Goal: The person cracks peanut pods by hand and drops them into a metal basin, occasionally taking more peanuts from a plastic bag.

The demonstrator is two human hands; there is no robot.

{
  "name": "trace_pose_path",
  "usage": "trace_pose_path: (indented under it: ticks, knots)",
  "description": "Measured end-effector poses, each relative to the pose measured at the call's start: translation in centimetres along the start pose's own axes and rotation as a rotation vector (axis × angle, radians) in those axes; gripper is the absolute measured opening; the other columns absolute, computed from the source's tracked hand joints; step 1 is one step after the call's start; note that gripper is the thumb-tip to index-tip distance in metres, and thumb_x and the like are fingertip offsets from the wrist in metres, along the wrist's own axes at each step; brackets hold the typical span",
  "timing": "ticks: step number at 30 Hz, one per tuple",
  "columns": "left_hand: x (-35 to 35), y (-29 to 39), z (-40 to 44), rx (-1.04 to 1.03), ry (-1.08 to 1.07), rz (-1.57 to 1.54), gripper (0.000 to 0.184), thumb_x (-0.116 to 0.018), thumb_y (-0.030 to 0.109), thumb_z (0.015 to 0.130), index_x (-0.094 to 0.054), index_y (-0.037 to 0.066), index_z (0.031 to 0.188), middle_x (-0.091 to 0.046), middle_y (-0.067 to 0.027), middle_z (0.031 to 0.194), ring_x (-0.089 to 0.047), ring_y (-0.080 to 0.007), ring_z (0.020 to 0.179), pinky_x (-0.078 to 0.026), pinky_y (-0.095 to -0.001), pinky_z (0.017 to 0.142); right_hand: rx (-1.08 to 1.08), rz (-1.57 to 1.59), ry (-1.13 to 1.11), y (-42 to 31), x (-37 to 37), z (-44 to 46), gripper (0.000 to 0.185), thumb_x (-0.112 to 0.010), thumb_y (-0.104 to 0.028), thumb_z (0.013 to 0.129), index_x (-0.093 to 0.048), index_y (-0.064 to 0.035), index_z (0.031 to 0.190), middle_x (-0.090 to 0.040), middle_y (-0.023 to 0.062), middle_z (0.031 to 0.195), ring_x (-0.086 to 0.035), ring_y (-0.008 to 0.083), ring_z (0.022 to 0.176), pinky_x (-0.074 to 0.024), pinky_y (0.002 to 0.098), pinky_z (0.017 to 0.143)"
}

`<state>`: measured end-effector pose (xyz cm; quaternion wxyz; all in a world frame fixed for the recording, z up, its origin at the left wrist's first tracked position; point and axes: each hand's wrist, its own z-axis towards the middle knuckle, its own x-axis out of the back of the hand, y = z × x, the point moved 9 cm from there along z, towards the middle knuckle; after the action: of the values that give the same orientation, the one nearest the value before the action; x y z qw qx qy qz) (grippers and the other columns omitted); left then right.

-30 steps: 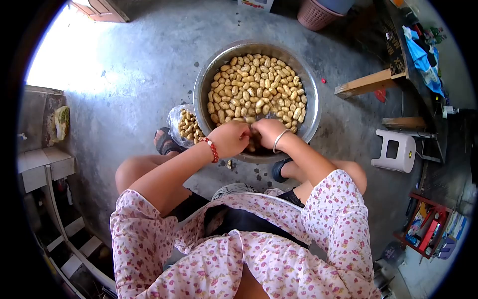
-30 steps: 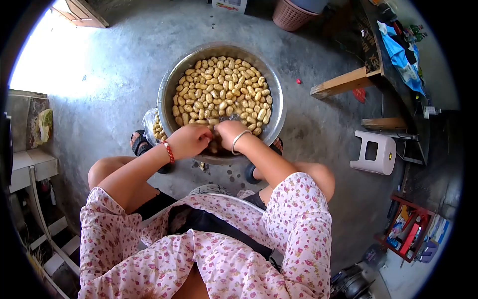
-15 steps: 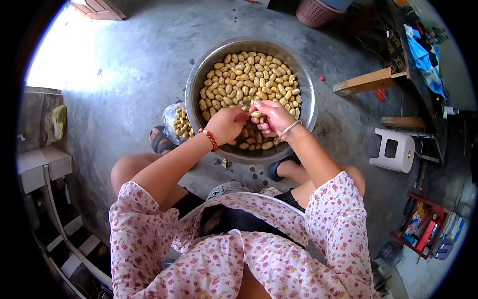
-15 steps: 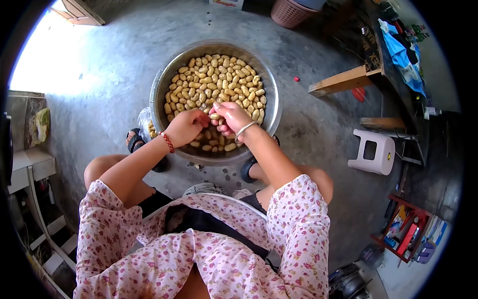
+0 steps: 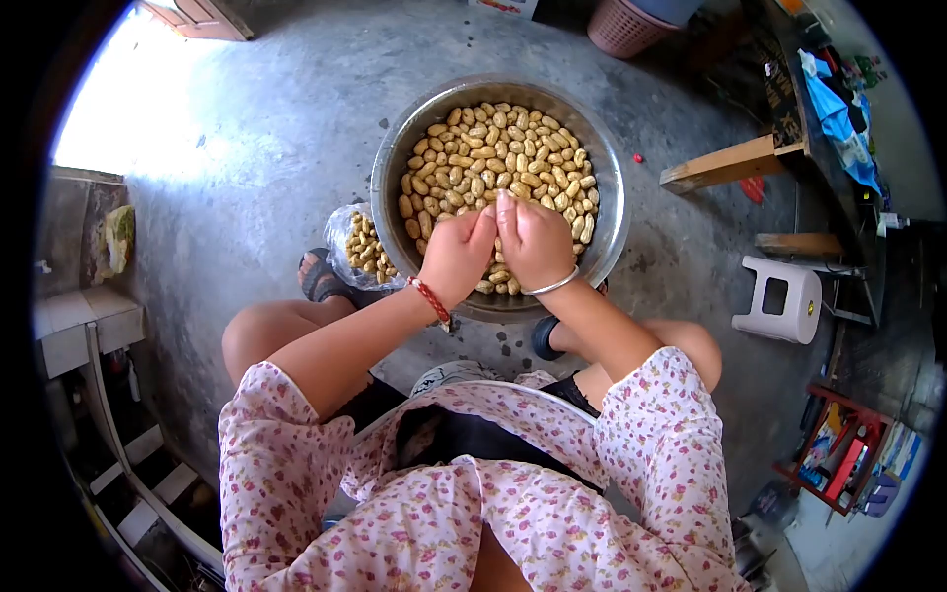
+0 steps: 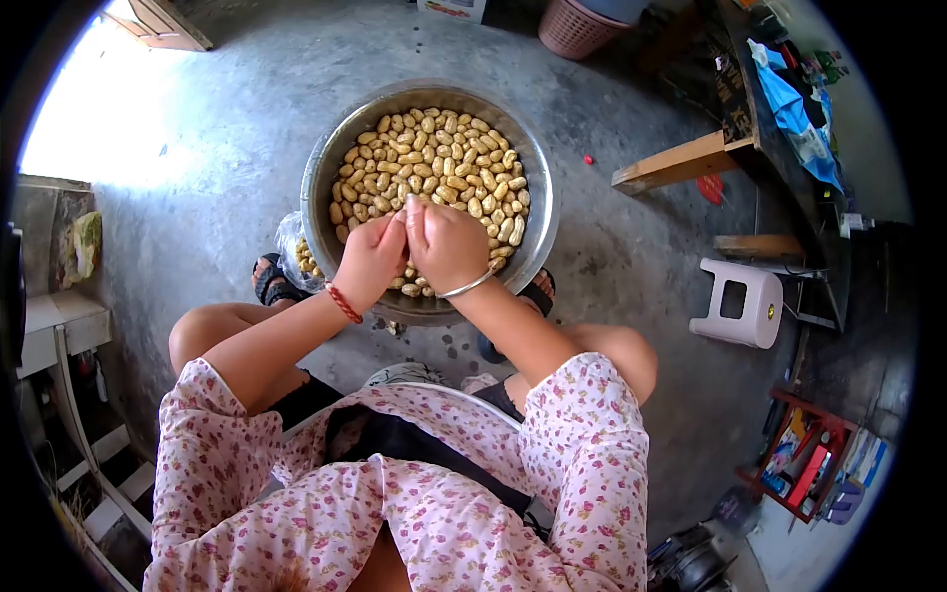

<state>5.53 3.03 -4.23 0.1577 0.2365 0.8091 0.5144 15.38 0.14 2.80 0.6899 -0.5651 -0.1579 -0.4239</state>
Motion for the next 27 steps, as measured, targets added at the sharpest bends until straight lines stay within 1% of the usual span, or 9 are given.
trace_pose_path:
  ticks: [2,6,8,11,13,17,20,24,27]
  knots:
    - [-1.3,-1.9,-1.8,0.461,-0.182,-0.364,0.042,-0.036,0.027,0.099,-0.050,-0.001,0.071,-0.049,-0.0013,0.057,-0.048,-0.0143,0.047,-0.038,-0.0326,0.045,0.024,-0.012,-0.038,-0.3,-0.6,-0.1,0.041,-0.044,-0.024,0.095,-0.058,-0.0020,0.064,-0.057,0.0187,0.061,-0.056,0.0356,0.057,-0.0432,0.0429,0.051]
    - [1.2,4.4,-1.2,-0.383,0.153,0.612,0.038,-0.037,0.031,0.098,-0.051,0.003,0.076,-0.055,-0.0141,0.060,-0.056,-0.0312,0.056,-0.045,-0.0395,0.055,-0.498,0.334,-0.147,3.5,-4.1,-0.4,0.048,-0.043,-0.035,0.096,-0.056,-0.0024,0.063,-0.052,0.0122,0.052,-0.051,0.0256,0.043,-0.0431,0.0375,0.045]
    - [0.4,5.3,-1.2,-0.465,0.115,0.739,0.038,-0.037,0.032,0.098,-0.054,0.003,0.079,-0.057,-0.0174,0.064,-0.056,-0.0360,0.059,-0.045,-0.0423,0.057,-1.025,0.918,-0.311,4.4,-6.3,-2.8,0.054,-0.043,-0.048,0.095,-0.053,-0.0050,0.063,-0.045,0.0048,0.048,-0.042,0.0150,0.037,-0.0348,0.0306,0.034]
    - [-0.3,4.9,-0.8,-0.465,0.028,0.616,0.040,-0.036,0.032,0.097,-0.057,0.001,0.083,-0.059,-0.0165,0.064,-0.058,-0.0333,0.058,-0.047,-0.0415,0.058,-1.047,0.935,-0.414,4.3,-6.2,-3.2,0.055,-0.041,-0.050,0.095,-0.050,-0.0065,0.063,-0.047,0.0024,0.051,-0.042,0.0129,0.037,-0.0281,0.0275,0.029]
    - [-0.1,3.8,-0.4,-0.283,-0.058,0.283,0.043,-0.034,0.032,0.097,-0.057,0.000,0.080,-0.062,-0.0180,0.069,-0.060,-0.0340,0.062,-0.048,-0.0424,0.060,-1.022,0.904,-0.444,4.2,-6.0,-3.2,0.061,-0.038,-0.058,0.093,-0.049,-0.0060,0.064,-0.045,0.0026,0.051,-0.039,0.0129,0.036,-0.0273,0.0269,0.030]
    - [1.2,1.5,1.9,-0.112,-0.084,0.685,0.033,-0.042,0.024,0.092,-0.059,-0.002,0.082,-0.064,-0.0170,0.068,-0.064,-0.0313,0.068,-0.050,-0.0396,0.063,-1.074,0.743,-0.533,6.0,-5.5,-3.3,0.062,-0.041,-0.061,0.090,-0.050,-0.0054,0.066,-0.046,0.0030,0.057,-0.042,0.0125,0.043,-0.0327,0.0246,0.036]
    - [-0.9,-0.1,1.7,-0.289,-0.262,1.190,0.023,-0.047,0.021,0.089,-0.058,0.001,0.090,-0.065,-0.0174,0.077,-0.064,-0.0321,0.072,-0.050,-0.0406,0.064,-0.930,0.690,-0.571,8.5,-6.5,-4.0,0.030,-0.065,-0.029,0.082,-0.061,0.0008,0.082,-0.057,0.0073,0.068,-0.058,0.0173,0.061,-0.0450,0.0295,0.046]
    - [-1.9,-3.0,1.5,-0.311,-0.348,1.470,0.019,-0.051,0.016,0.084,-0.057,0.002,0.096,-0.065,-0.0175,0.088,-0.064,-0.0324,0.085,-0.052,-0.0402,0.074,-0.246,-0.105,-0.778,6.0,-6.5,-3.7,0.024,-0.059,-0.004,0.072,-0.065,0.0023,0.094,-0.065,0.0182,0.087,-0.063,0.0322,0.087,-0.0503,0.0385,0.077]
    - [-2.2,-3.2,2.8,-0.216,-0.386,1.406,0.015,-0.053,0.010,0.080,-0.059,0.003,0.092,-0.065,-0.0172,0.089,-0.063,-0.0317,0.090,-0.051,-0.0403,0.075,-0.150,-0.483,-0.772,7.0,-7.5,-4.9,0.020,-0.059,-0.005,0.072,-0.066,0.0004,0.090,-0.065,0.0194,0.094,-0.063,0.0315,0.089,-0.0496,0.0395,0.080]
